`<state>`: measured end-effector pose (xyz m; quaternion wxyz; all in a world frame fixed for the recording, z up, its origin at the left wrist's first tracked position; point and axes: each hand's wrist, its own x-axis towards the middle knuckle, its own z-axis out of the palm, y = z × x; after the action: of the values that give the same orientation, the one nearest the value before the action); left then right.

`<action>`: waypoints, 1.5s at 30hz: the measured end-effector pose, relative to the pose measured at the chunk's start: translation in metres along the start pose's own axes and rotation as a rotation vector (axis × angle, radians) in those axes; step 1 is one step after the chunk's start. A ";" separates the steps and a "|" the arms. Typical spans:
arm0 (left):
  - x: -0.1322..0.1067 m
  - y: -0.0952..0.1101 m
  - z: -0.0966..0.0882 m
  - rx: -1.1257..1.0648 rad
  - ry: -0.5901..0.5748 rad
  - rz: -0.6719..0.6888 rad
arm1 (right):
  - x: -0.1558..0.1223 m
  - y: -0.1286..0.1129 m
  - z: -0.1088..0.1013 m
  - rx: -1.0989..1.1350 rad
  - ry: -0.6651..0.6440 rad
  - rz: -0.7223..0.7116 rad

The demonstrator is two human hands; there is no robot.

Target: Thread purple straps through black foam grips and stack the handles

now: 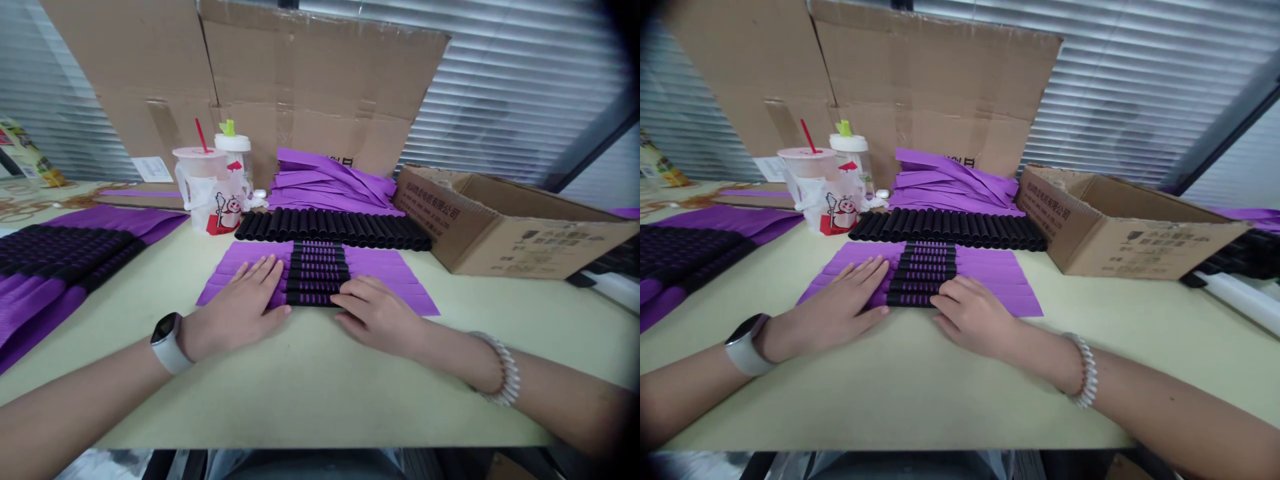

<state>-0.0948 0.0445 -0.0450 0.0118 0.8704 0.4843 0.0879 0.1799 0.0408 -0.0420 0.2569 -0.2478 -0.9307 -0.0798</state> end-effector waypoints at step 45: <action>-0.004 0.012 -0.005 0.029 -0.143 -0.092 | 0.061 0.005 0.009 0.119 -0.186 -0.110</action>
<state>-0.0875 0.0349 -0.0396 0.0378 0.8513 0.5229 0.0176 0.1329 0.0731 -0.0180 0.1791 -0.1868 -0.9658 -0.0149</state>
